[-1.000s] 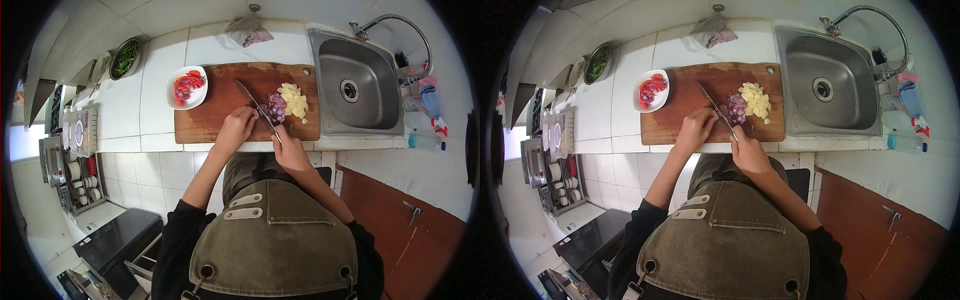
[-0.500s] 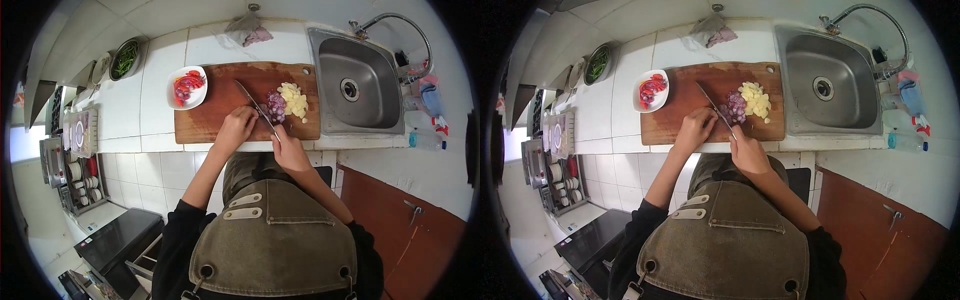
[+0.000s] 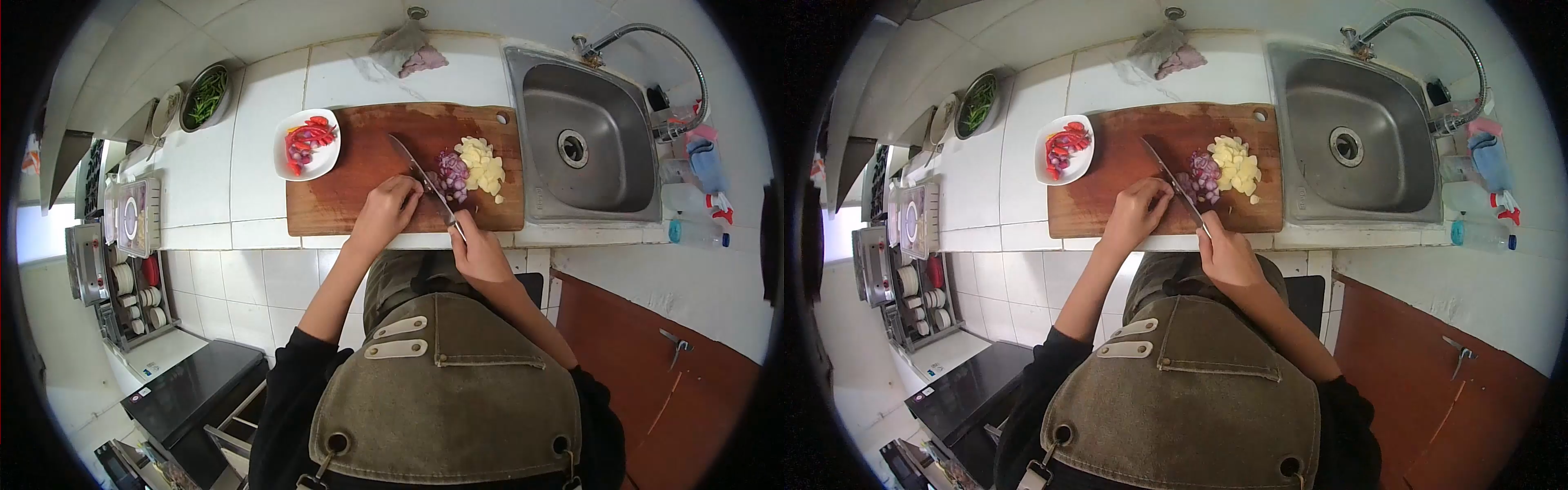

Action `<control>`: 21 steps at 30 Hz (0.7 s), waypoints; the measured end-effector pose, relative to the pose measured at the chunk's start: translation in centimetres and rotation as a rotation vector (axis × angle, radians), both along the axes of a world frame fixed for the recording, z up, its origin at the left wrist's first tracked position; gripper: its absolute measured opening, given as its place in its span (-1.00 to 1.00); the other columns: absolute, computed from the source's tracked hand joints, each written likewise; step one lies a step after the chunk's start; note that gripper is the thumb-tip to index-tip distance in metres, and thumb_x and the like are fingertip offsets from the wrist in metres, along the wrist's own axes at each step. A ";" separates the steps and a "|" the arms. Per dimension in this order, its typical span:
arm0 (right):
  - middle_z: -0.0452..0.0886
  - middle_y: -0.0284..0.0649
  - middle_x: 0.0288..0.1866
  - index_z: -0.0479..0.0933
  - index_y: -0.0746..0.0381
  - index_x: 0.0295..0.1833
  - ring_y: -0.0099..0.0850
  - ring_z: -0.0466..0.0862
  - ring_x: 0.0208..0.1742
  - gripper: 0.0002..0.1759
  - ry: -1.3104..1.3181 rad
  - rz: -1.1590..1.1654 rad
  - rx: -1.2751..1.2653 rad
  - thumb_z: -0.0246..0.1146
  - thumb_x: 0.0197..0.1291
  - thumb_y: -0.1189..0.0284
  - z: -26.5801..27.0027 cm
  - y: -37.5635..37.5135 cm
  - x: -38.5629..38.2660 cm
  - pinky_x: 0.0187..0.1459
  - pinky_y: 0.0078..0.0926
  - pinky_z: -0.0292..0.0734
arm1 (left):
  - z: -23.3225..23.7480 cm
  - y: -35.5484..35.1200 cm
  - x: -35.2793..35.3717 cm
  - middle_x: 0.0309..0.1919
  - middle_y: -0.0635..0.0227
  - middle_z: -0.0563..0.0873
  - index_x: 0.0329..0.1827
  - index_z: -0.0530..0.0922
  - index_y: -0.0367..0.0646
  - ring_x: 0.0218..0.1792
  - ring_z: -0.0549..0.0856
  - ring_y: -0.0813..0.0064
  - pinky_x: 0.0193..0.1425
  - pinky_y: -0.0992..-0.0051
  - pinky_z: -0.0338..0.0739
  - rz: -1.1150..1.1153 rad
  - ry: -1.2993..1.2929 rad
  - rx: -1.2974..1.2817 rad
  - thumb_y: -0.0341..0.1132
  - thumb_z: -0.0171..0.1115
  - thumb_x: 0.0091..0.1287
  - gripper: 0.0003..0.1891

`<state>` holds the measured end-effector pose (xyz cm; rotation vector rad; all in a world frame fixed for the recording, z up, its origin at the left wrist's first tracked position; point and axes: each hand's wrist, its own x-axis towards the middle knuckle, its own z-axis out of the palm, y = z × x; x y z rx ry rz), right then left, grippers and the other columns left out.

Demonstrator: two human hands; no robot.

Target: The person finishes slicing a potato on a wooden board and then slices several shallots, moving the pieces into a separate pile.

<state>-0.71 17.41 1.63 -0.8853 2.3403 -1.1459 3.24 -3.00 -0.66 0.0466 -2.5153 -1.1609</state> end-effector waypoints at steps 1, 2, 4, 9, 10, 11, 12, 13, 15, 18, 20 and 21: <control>0.55 0.16 -0.55 0.31 0.21 0.04 0.24 0.60 -0.42 -0.83 0.010 0.003 0.014 0.08 0.43 0.44 -0.1 0.0 0.0 -0.39 0.18 0.42 | 0.0 0.0 0.0 -0.27 0.09 0.70 -0.24 0.58 -0.33 -0.19 0.70 0.00 -0.08 0.20 0.62 -0.001 -0.002 0.001 -0.54 0.29 0.23 -0.91; 0.55 0.16 -0.55 0.31 0.21 0.04 0.24 0.60 -0.42 -0.83 0.008 0.002 0.015 0.08 0.43 0.44 -0.1 -0.1 -0.1 -0.39 0.18 0.42 | 0.1 0.0 0.0 -0.27 0.09 0.70 -0.24 0.58 -0.33 -0.19 0.70 0.00 -0.08 0.19 0.62 -0.002 -0.010 0.008 -0.54 0.29 0.23 -0.91; 0.56 0.16 -0.54 0.31 0.21 0.06 0.25 0.61 -0.41 -0.82 -0.033 -0.005 0.049 0.09 0.43 0.44 0.0 -0.7 -0.2 -0.39 0.19 0.42 | 0.1 -0.1 -0.1 -0.27 0.09 0.70 -0.23 0.58 -0.33 -0.19 0.70 0.00 -0.08 0.19 0.62 -0.004 -0.019 0.013 -0.55 0.29 0.23 -0.91; 0.57 0.16 -0.52 0.33 0.22 0.08 0.24 0.61 -0.38 -0.80 -0.004 -0.029 0.016 0.10 0.42 0.44 -0.5 -1.2 -0.5 -0.37 0.18 0.42 | -0.2 0.0 -0.1 -0.28 0.15 0.74 -0.22 0.62 -0.30 -0.24 0.77 0.16 -0.16 0.32 0.66 0.015 -0.005 -0.014 -0.55 0.33 0.22 -0.90; 0.57 0.16 -0.51 0.34 0.22 0.09 0.24 0.62 -0.37 -0.79 0.005 -0.036 -0.031 0.11 0.42 0.44 -0.6 -1.2 -0.7 -0.37 0.17 0.43 | -0.1 0.0 0.0 -0.28 0.15 0.74 -0.22 0.62 -0.30 -0.24 0.77 0.16 -0.16 0.32 0.66 0.013 -0.002 -0.018 -0.55 0.33 0.22 -0.90; 0.57 0.16 -0.51 0.34 0.22 0.09 0.24 0.62 -0.37 -0.79 0.008 -0.038 -0.035 0.11 0.42 0.44 -0.7 -1.1 -0.7 -0.37 0.17 0.43 | 0.1 0.2 0.0 -0.29 0.16 0.74 -0.20 0.62 -0.29 -0.25 0.78 0.19 -0.16 0.34 0.65 0.029 -0.033 0.000 -0.55 0.33 0.22 -0.88; 0.57 0.16 -0.49 0.35 0.22 0.09 0.23 0.62 -0.35 -0.79 -0.006 -0.070 -0.074 0.12 0.42 0.43 -0.7 -1.1 -0.7 -0.36 0.15 0.43 | 0.3 0.4 -0.1 -0.29 0.16 0.74 -0.19 0.62 -0.28 -0.25 0.78 0.22 -0.17 0.36 0.65 0.045 -0.064 0.018 -0.55 0.33 0.22 -0.87; 0.58 0.15 -0.47 0.36 0.22 0.09 0.22 0.63 -0.33 -0.79 -0.022 -0.103 -0.112 0.13 0.42 0.43 -0.7 -1.0 -0.6 -0.35 0.14 0.43 | 0.2 0.5 -0.2 -0.29 0.16 0.74 -0.19 0.62 -0.28 -0.25 0.78 0.22 -0.17 0.36 0.65 0.043 -0.064 0.016 -0.55 0.33 0.22 -0.87; 0.59 0.15 -0.45 0.37 0.22 0.07 0.21 0.63 -0.31 -0.80 0.011 -0.106 -0.118 0.13 0.42 0.42 -0.4 -0.8 -1.0 -0.34 0.11 0.43 | 0.1 0.8 -0.4 -0.30 0.19 0.74 -0.16 0.59 -0.28 -0.26 0.79 0.28 -0.16 0.41 0.65 0.071 -0.101 0.079 -0.56 0.32 0.23 -0.85; 0.59 0.13 -0.43 0.37 0.22 0.04 0.19 0.64 -0.30 -0.82 0.012 -0.102 -0.094 0.14 0.42 0.42 0.8 -0.2 -1.2 -0.33 0.08 0.43 | 0.7 1.0 -0.4 -0.26 0.17 0.76 -0.16 0.54 -0.27 -0.25 0.79 0.25 -0.15 0.36 0.66 0.121 -0.063 0.243 -0.59 0.27 0.27 -0.87; 0.59 0.13 -0.43 0.37 0.22 0.02 0.18 0.64 -0.31 -0.84 -0.018 -0.097 -0.067 0.14 0.42 0.42 1.3 0.2 -1.1 -0.33 0.06 0.43 | 0.6 0.1 -0.1 -0.24 0.18 0.76 -0.16 0.55 -0.27 -0.21 0.79 0.33 -0.12 0.40 0.65 0.204 -0.053 0.255 -0.59 0.25 0.30 -0.89; 0.59 0.13 -0.43 0.37 0.22 0.01 0.19 0.63 -0.31 -0.85 -0.063 -0.055 -0.056 0.13 0.42 0.42 1.5 0.5 -0.8 -0.32 0.06 0.42 | 0.6 -0.5 0.1 -0.21 0.20 0.77 -0.15 0.55 -0.26 -0.17 0.79 0.41 -0.10 0.44 0.64 0.289 -0.047 0.269 -0.58 0.24 0.33 -0.90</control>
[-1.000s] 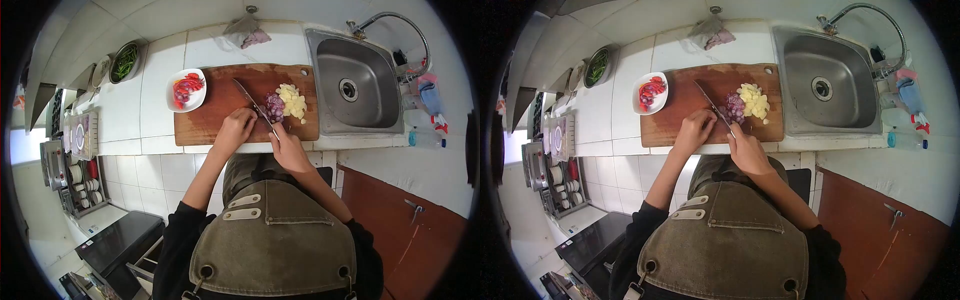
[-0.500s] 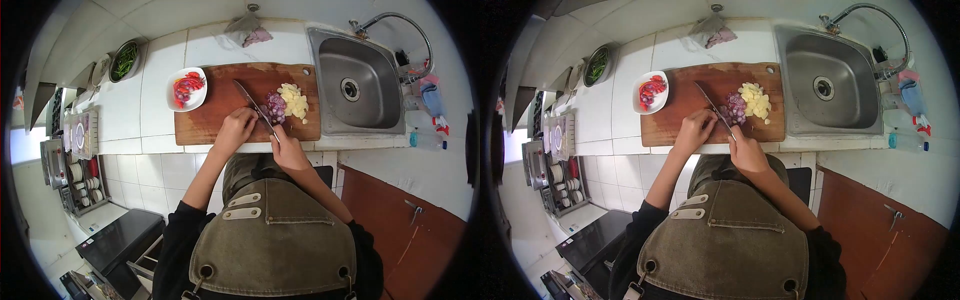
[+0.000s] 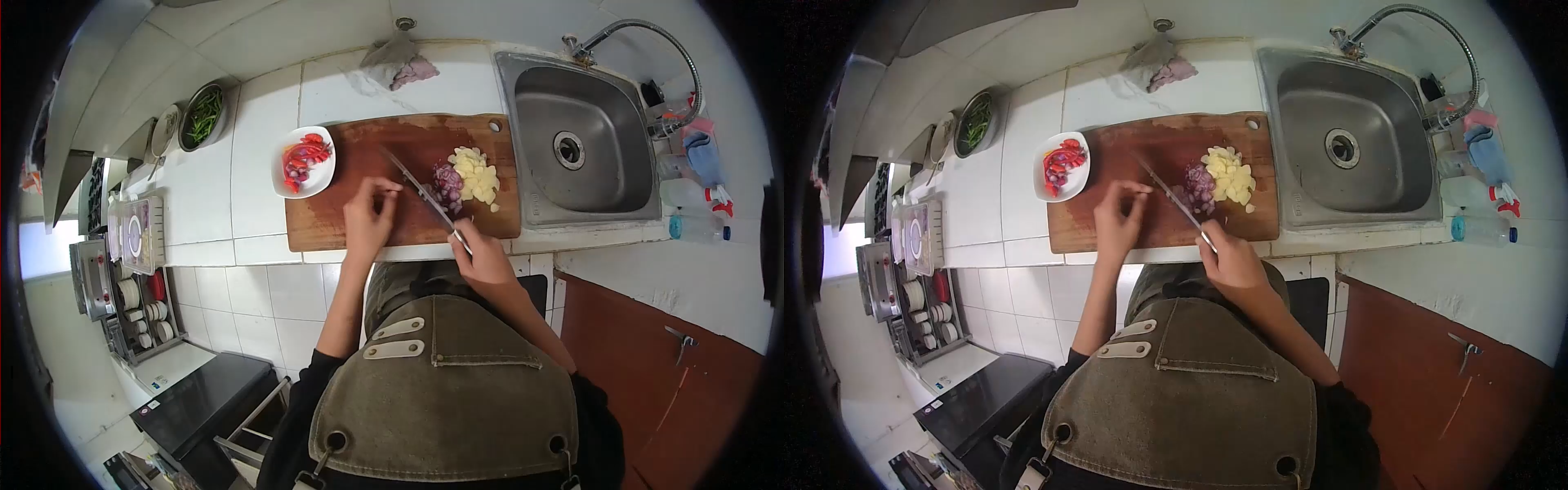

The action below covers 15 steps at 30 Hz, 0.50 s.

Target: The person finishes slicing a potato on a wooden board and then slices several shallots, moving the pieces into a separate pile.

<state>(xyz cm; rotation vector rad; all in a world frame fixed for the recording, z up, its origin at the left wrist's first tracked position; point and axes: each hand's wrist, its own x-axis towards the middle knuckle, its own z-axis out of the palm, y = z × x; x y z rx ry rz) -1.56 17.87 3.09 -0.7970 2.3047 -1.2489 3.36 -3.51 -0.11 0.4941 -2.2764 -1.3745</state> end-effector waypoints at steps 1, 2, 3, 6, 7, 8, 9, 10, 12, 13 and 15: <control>0.59 0.13 -0.42 0.38 0.22 -0.01 0.19 0.63 -0.31 -0.86 -0.045 0.044 0.009 0.13 0.42 0.42 0.0 0.3 0.2 -0.32 0.07 0.42 | 0.0 -0.6 0.2 -0.21 0.20 0.77 -0.15 0.55 -0.26 -0.17 0.79 0.41 -0.10 0.44 0.64 -0.004 -0.001 0.001 -0.58 0.24 0.33 -0.90; 0.58 0.14 -0.41 0.39 0.22 0.00 0.19 0.63 -0.28 -0.85 -0.074 0.061 0.035 0.12 0.41 0.41 -0.3 0.4 0.3 -0.29 0.08 0.43 | 0.0 -1.1 0.3 -0.21 0.25 0.76 -0.15 0.56 -0.26 -0.15 0.76 0.47 -0.04 0.48 0.61 0.065 0.023 0.018 -0.58 0.24 0.34 -0.91; 0.58 0.14 -0.41 0.39 0.22 0.00 0.19 0.63 -0.28 -0.85 -0.076 0.059 0.035 0.12 0.41 0.41 -0.3 0.5 0.3 -0.29 0.08 0.43 | 0.0 -1.6 0.5 -0.21 0.29 0.75 -0.15 0.58 -0.25 -0.13 0.72 0.54 0.01 0.51 0.58 0.134 0.047 0.034 -0.58 0.24 0.36 -0.93; 0.59 0.14 -0.41 0.40 0.21 0.01 0.20 0.63 -0.26 -0.83 -0.109 0.038 0.023 0.13 0.41 0.39 -0.4 0.6 -0.3 -0.25 0.06 0.45 | -0.3 -2.7 1.2 -0.17 0.32 0.71 -0.13 0.58 -0.25 -0.11 0.67 0.60 0.03 0.55 0.54 0.123 -0.006 0.087 -0.57 0.23 0.37 -0.92; 0.60 0.12 -0.38 0.42 0.21 0.04 0.17 0.64 -0.26 -0.81 -0.077 0.009 0.064 0.14 0.41 0.37 -0.4 0.7 -0.6 -0.24 0.04 0.48 | -0.2 -2.6 1.3 -0.17 0.32 0.71 -0.13 0.58 -0.25 -0.11 0.67 0.60 0.03 0.55 0.54 0.121 -0.006 0.087 -0.57 0.23 0.37 -0.92; 0.62 0.09 -0.35 0.44 0.20 0.06 0.14 0.65 -0.26 -0.79 -0.045 -0.022 0.106 0.15 0.41 0.36 -0.3 0.8 -0.8 -0.22 0.02 0.51 | 0.0 -2.3 1.3 -0.17 0.33 0.70 -0.12 0.58 -0.25 -0.12 0.66 0.61 0.02 0.56 0.53 0.108 -0.009 0.088 -0.57 0.23 0.38 -0.92; 0.62 0.09 -0.35 0.44 0.20 0.06 0.14 0.65 -0.26 -0.79 -0.042 -0.027 0.105 0.15 0.41 0.36 -0.1 0.9 -1.0 -0.22 0.02 0.51 | 0.1 -2.0 1.1 -0.18 0.34 0.69 -0.12 0.59 -0.25 -0.14 0.64 0.63 0.01 0.58 0.52 0.094 -0.009 0.089 -0.56 0.23 0.39 -0.92; 0.64 0.04 -0.30 0.45 0.18 0.10 0.09 0.67 -0.24 -0.75 0.050 -0.040 0.093 0.18 0.38 0.35 0.3 1.0 -1.1 -0.20 -0.02 0.54 | -0.1 -1.5 0.8 -0.25 0.29 0.70 -0.12 0.61 -0.27 -0.24 0.68 0.51 -0.06 0.54 0.56 0.122 0.069 0.103 -0.54 0.22 0.38 -0.92; 0.67 0.00 -0.25 0.46 0.16 0.13 0.04 0.69 -0.22 -0.71 0.144 -0.058 0.080 0.22 0.35 0.35 1.4 1.2 -1.2 -0.19 -0.05 0.57 | 0.9 -0.4 0.3 -0.22 0.27 0.69 -0.12 0.62 -0.27 -0.22 0.68 0.50 -0.07 0.54 0.56 0.125 0.096 0.078 -0.55 0.23 0.37 -0.91; 0.69 -0.03 -0.19 0.47 0.16 0.13 0.01 0.70 -0.16 -0.67 0.199 -0.068 0.116 0.29 0.29 0.36 2.1 1.2 -1.2 -0.15 -0.11 0.59 | 1.8 0.2 -0.1 -0.19 0.25 0.68 -0.11 0.62 -0.28 -0.20 0.68 0.49 -0.08 0.53 0.56 0.132 0.122 0.056 -0.56 0.24 0.36 -0.90; 0.71 -0.06 -0.14 0.48 0.16 0.12 -0.03 0.72 -0.11 -0.63 0.261 -0.079 0.150 0.35 0.23 0.38 2.5 1.2 -1.4 -0.11 -0.18 0.61 | 3.0 0.9 -1.0 -0.12 0.20 0.66 -0.11 0.63 -0.25 -0.12 0.66 0.32 -0.01 0.44 0.55 0.101 0.185 -0.135 -0.54 0.36 0.23 -0.81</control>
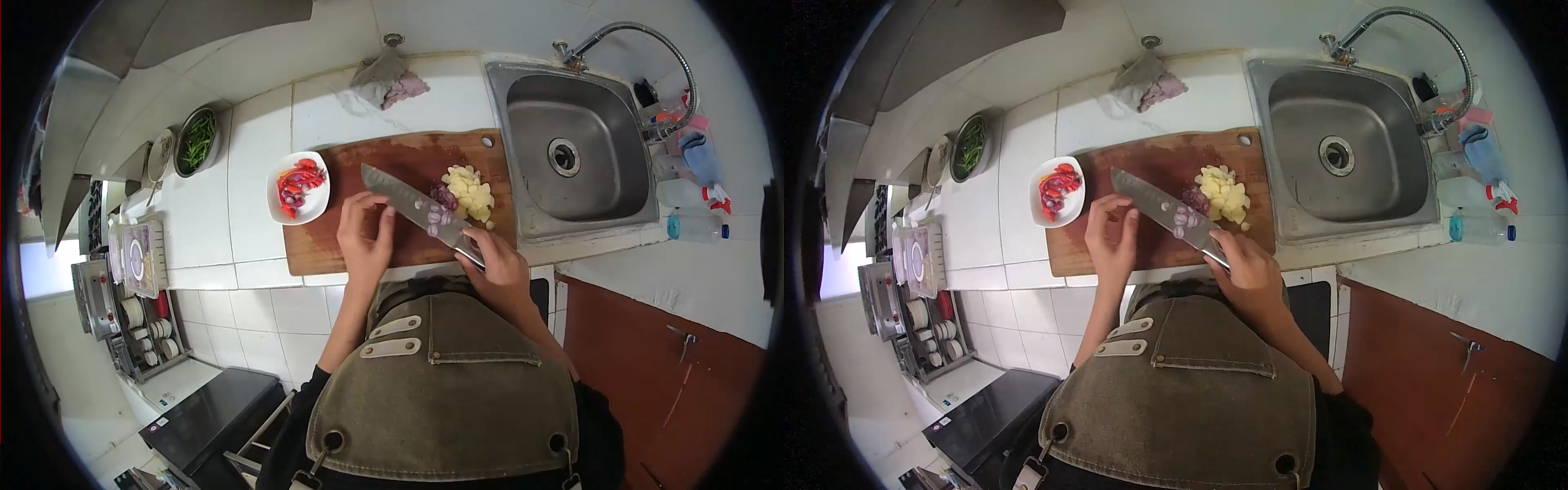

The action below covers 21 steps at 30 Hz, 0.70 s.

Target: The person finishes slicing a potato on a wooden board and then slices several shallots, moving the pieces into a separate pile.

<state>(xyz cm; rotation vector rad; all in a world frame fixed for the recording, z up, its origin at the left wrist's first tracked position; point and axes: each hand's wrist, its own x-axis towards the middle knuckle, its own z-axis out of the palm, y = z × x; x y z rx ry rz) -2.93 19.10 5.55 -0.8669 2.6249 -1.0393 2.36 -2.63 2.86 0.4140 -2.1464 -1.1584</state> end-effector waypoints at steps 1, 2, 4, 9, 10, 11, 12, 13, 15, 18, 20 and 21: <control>0.70 -0.10 -0.17 0.47 0.15 0.15 -0.05 0.72 -0.14 -0.57 0.046 -0.005 0.006 0.39 0.17 0.40 -0.3 0.0 -0.2 -0.13 -0.16 0.60 | -0.1 0.1 -0.3 -0.04 0.18 0.64 -0.06 0.62 -0.22 -0.02 0.62 0.25 0.09 0.37 0.51 -0.035 0.002 -0.054 -0.48 0.43 0.17 -0.73; 0.68 -0.14 -0.20 0.46 0.14 0.17 -0.07 0.71 -0.16 -0.50 0.094 -0.010 0.012 0.42 0.11 0.42 -0.5 -0.1 -0.4 -0.15 -0.15 0.60 | -0.2 0.2 -0.6 0.03 0.16 0.62 -0.01 0.61 -0.19 0.07 0.57 0.17 0.19 0.30 0.46 -0.070 0.006 -0.109 -0.41 0.49 0.12 -0.64; 0.68 -0.14 -0.22 0.46 0.15 0.15 -0.08 0.71 -0.18 -0.49 0.114 -0.016 -0.006 0.44 0.06 0.44 -1.4 -0.2 -0.7 -0.16 -0.16 0.60 | 0.3 0.7 -1.4 0.21 0.14 0.50 0.14 0.56 -0.12 0.23 0.43 0.09 0.35 0.15 0.30 -0.115 -0.100 -0.212 -0.22 0.60 0.02 -0.41; 0.68 -0.14 -0.23 0.46 0.19 0.10 -0.11 0.72 -0.21 -0.46 0.119 -0.026 -0.023 0.50 -0.03 0.48 -1.4 -0.5 -1.0 -0.19 -0.19 0.61 | -0.8 1.8 -3.1 0.55 -0.05 0.04 0.50 0.27 0.06 0.56 0.00 -0.19 0.48 -0.33 -0.20 -0.190 -0.278 -0.366 0.27 0.55 -0.07 0.07; 0.68 -0.14 -0.23 0.45 0.19 0.10 -0.12 0.72 -0.21 -0.45 0.117 -0.042 -0.020 0.50 -0.03 0.48 -1.4 -0.6 -0.8 -0.20 -0.20 0.62 | -1.1 2.1 -3.3 0.55 -0.05 0.04 0.50 0.27 0.06 0.56 0.00 -0.19 0.48 -0.33 -0.20 -0.199 -0.279 -0.366 0.27 0.55 -0.07 0.07; 0.68 -0.14 -0.24 0.44 0.19 0.09 -0.12 0.72 -0.22 -0.44 0.115 -0.059 -0.016 0.51 -0.04 0.48 -1.4 -0.5 -0.6 -0.21 -0.21 0.62 | -1.3 2.3 -3.5 0.56 -0.05 0.03 0.51 0.25 0.06 0.56 -0.02 -0.22 0.47 -0.35 -0.21 -0.182 -0.269 -0.380 0.28 0.54 -0.06 0.07; 0.68 -0.14 -0.24 0.44 0.19 0.09 -0.12 0.72 -0.22 -0.44 0.112 -0.068 -0.013 0.51 -0.04 0.48 -1.4 -0.4 -0.4 -0.21 -0.21 0.62 | -1.3 2.6 -3.6 0.56 -0.05 0.01 0.52 0.24 0.07 0.56 -0.04 -0.24 0.47 -0.37 -0.22 -0.164 -0.260 -0.392 0.29 0.52 -0.04 0.08; 0.68 -0.14 -0.24 0.44 0.19 0.10 -0.13 0.73 -0.22 -0.44 0.117 -0.072 -0.012 0.51 -0.03 0.47 -1.5 -0.3 -0.2 -0.21 -0.21 0.63 | -1.5 2.8 -3.8 0.56 -0.05 0.01 0.52 0.24 0.07 0.56 -0.04 -0.24 0.47 -0.37 -0.22 -0.174 -0.262 -0.390 0.29 0.52 -0.04 0.08; 0.68 -0.14 -0.24 0.43 0.19 0.11 -0.13 0.73 -0.23 -0.44 0.118 -0.081 -0.008 0.50 -0.03 0.47 -1.8 0.0 0.1 -0.21 -0.21 0.63 | -1.9 3.2 -3.9 0.57 -0.07 -0.05 0.55 0.19 0.06 0.56 -0.09 -0.27 0.45 -0.41 -0.26 -0.136 -0.329 -0.369 0.31 0.51 -0.04 0.11; 0.68 -0.14 -0.22 0.43 0.19 0.12 -0.13 0.73 -0.22 -0.45 0.085 -0.088 0.043 0.49 0.01 0.43 -1.9 0.6 0.4 -0.21 -0.21 0.63 | -2.0 3.4 -3.9 0.57 -0.12 -0.10 0.56 0.16 0.06 0.56 -0.13 -0.32 0.43 -0.44 -0.28 -0.125 -0.376 -0.309 0.32 0.52 -0.05 0.13; 0.69 -0.13 -0.20 0.42 0.17 0.12 -0.12 0.73 -0.20 -0.48 0.045 -0.107 0.083 0.47 0.06 0.40 -1.9 1.0 0.6 -0.19 -0.21 0.62 | -2.1 3.4 -4.0 0.57 -0.13 -0.11 0.56 0.15 0.06 0.56 -0.15 -0.34 0.43 -0.45 -0.29 -0.115 -0.398 -0.279 0.33 0.52 -0.05 0.14; 0.69 -0.13 -0.20 0.42 0.17 0.12 -0.12 0.73 -0.20 -0.48 0.045 -0.106 0.085 0.47 0.06 0.40 -1.9 1.2 0.7 -0.19 -0.21 0.62 | -2.1 3.4 -4.0 0.58 -0.15 -0.13 0.56 0.14 0.05 0.56 -0.16 -0.36 0.42 -0.47 -0.30 -0.101 -0.420 -0.250 0.33 0.52 -0.05 0.15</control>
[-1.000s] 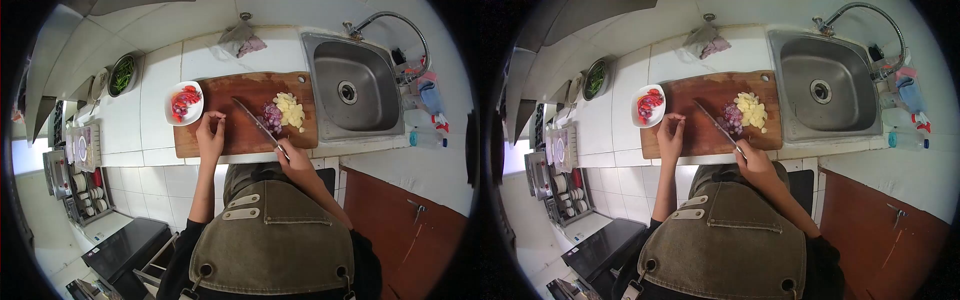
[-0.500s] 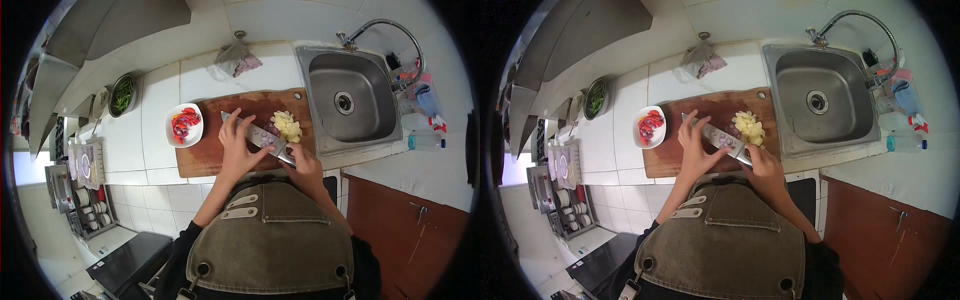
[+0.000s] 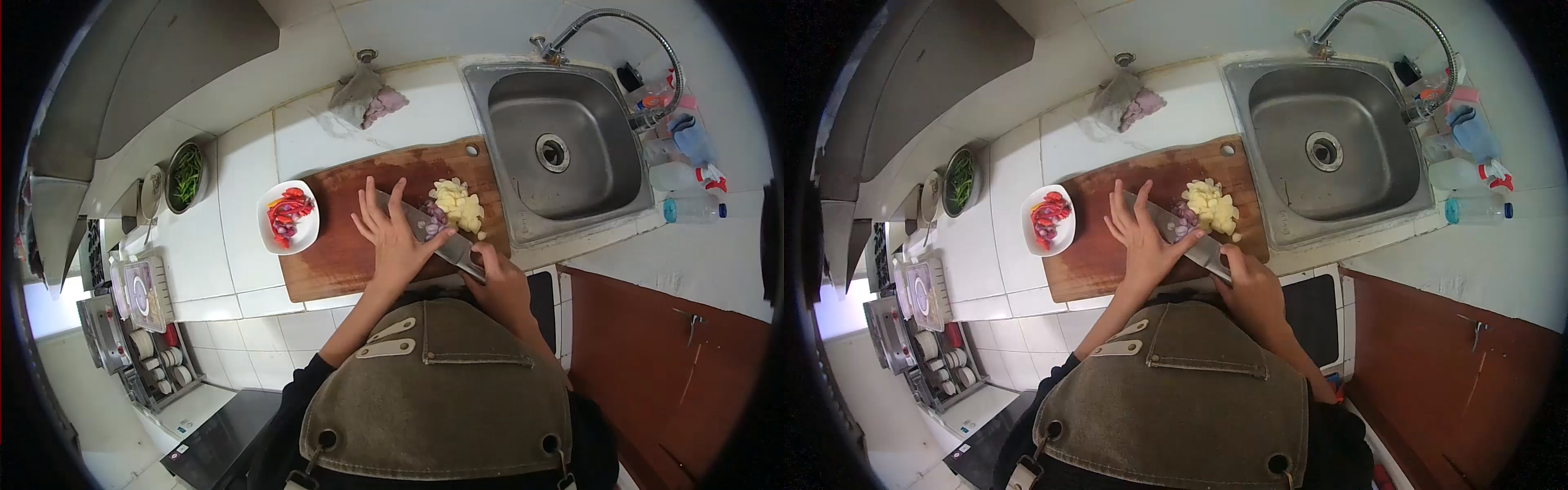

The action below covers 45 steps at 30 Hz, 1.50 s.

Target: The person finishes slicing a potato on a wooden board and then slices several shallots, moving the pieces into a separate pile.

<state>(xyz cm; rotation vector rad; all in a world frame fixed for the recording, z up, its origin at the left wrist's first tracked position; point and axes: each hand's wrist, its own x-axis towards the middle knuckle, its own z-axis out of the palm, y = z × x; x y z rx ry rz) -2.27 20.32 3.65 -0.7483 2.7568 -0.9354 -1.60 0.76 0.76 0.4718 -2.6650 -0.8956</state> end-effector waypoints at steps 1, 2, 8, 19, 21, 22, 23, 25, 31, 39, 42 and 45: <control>0.71 -0.14 -0.18 0.42 0.16 0.11 -0.13 0.74 -0.17 -0.48 -0.030 -0.014 0.023 0.48 0.07 0.39 0.1 0.2 0.0 -0.18 -0.23 0.63 | 0.0 -0.1 0.0 0.58 -0.15 -0.13 0.56 0.14 0.05 0.56 -0.16 -0.36 0.42 -0.47 -0.30 0.002 0.000 0.001 0.33 0.52 -0.05 0.15; 0.73 -0.16 -0.16 0.42 0.15 0.10 -0.15 0.76 -0.13 -0.48 -0.060 -0.027 0.046 0.50 0.07 0.38 0.2 0.4 0.1 -0.17 -0.24 0.64 | 0.0 -0.1 -0.1 0.58 -0.16 -0.14 0.57 0.14 0.06 0.56 -0.17 -0.37 0.42 -0.47 -0.29 0.000 -0.011 -0.003 0.32 0.52 -0.05 0.15; 0.70 -0.12 -0.19 0.42 0.13 0.14 -0.08 0.72 -0.15 -0.49 -0.153 -0.045 0.060 0.46 0.11 0.35 1.2 1.7 0.1 -0.16 -0.17 0.59 | -0.6 -0.5 -0.4 0.59 -0.16 -0.18 0.57 0.12 0.05 0.57 -0.19 -0.36 0.42 -0.47 -0.29 0.014 -0.021 -0.017 0.29 0.54 -0.05 0.16; 0.71 -0.13 -0.21 0.47 0.10 0.08 -0.10 0.74 -0.19 -0.51 -0.126 0.029 0.177 0.49 0.06 0.34 4.3 6.6 -1.3 -0.20 -0.18 0.60 | -0.9 -1.6 -0.1 0.59 -0.14 -0.20 0.56 0.12 0.02 0.57 -0.19 -0.34 0.42 -0.48 -0.27 0.076 -0.011 0.036 0.18 0.54 0.04 0.08; 0.72 -0.13 -0.22 0.48 0.11 0.04 -0.10 0.74 -0.20 -0.53 -0.120 0.033 0.184 0.50 0.04 0.35 5.1 7.7 -1.7 -0.21 -0.19 0.61 | -0.9 -1.7 -0.1 0.59 -0.13 -0.19 0.56 0.13 0.04 0.57 -0.16 -0.32 0.43 -0.46 -0.25 0.082 0.002 0.028 0.10 0.55 0.07 0.04; 0.72 -0.14 -0.24 0.51 0.15 -0.04 -0.13 0.75 -0.22 -0.57 -0.105 0.033 0.165 0.52 -0.02 0.41 5.5 8.3 -1.8 -0.23 -0.25 0.62 | -1.0 -1.6 0.0 0.59 -0.13 -0.19 0.56 0.13 0.04 0.57 -0.16 -0.32 0.43 -0.46 -0.25 0.083 0.003 0.029 0.10 0.55 0.07 0.04; 0.72 -0.16 -0.26 0.53 0.19 -0.12 -0.16 0.76 -0.24 -0.60 -0.090 0.032 0.145 0.54 -0.08 0.47 5.8 8.8 -1.9 -0.25 -0.30 0.64 | -1.0 -1.5 0.0 0.59 -0.13 -0.19 0.55 0.15 0.06 0.57 -0.14 -0.31 0.44 -0.45 -0.24 0.069 0.007 0.020 0.06 0.55 0.09 0.01; 0.72 -0.16 -0.28 0.53 0.20 -0.15 -0.18 0.76 -0.26 -0.61 -0.070 0.035 0.152 0.54 -0.09 0.48 6.4 9.5 -2.0 -0.28 -0.32 0.63 | -1.0 -1.4 0.0 0.59 -0.14 -0.18 0.54 0.16 0.07 0.57 -0.12 -0.31 0.44 -0.44 -0.24 0.053 0.012 0.010 0.03 0.54 0.11 -0.03; 0.69 -0.16 -0.33 0.52 0.17 -0.14 -0.11 0.72 -0.30 -0.64 -0.038 0.012 0.151 0.51 -0.05 0.43 8.3 10.5 -2.6 -0.31 -0.25 0.58 | -1.1 -3.1 0.2 0.54 -0.01 0.17 0.06 0.66 0.02 0.51 0.15 -0.08 0.52 -0.06 -0.03 -0.013 0.170 -0.075 -0.16 0.48 0.22 -0.64; 0.67 -0.17 -0.32 0.49 0.17 -0.16 -0.09 0.70 -0.29 -0.68 0.054 -0.042 0.120 0.47 0.01 0.42 7.0 7.6 -3.8 -0.30 -0.19 0.55 | 1.2 -1.3 1.9 0.49 0.22 0.34 -0.02 0.77 0.18 0.46 0.22 -0.08 0.51 -0.14 -0.08 -0.127 0.305 -0.064 -0.20 0.39 0.28 -0.78; 0.68 -0.17 -0.28 0.48 0.16 -0.15 -0.10 0.70 -0.25 -0.67 0.014 -0.023 0.162 0.47 0.02 0.40 6.5 6.5 -3.5 -0.28 -0.18 0.56 | 1.0 0.6 2.8 0.56 0.20 0.20 0.18 0.69 0.35 0.49 0.14 -0.14 0.49 -0.28 -0.14 -0.236 0.180 -0.161 -0.06 0.31 0.35 -0.67; 0.69 -0.17 -0.26 0.49 0.15 -0.15 -0.11 0.71 -0.23 -0.67 0.014 0.000 0.170 0.47 0.02 0.39 6.2 6.2 -2.8 -0.27 -0.18 0.58 | 0.4 1.6 3.6 0.60 0.18 0.09 0.33 0.58 0.44 0.51 0.07 -0.20 0.46 -0.37 -0.19 -0.271 0.089 -0.220 0.03 0.23 0.40 -0.58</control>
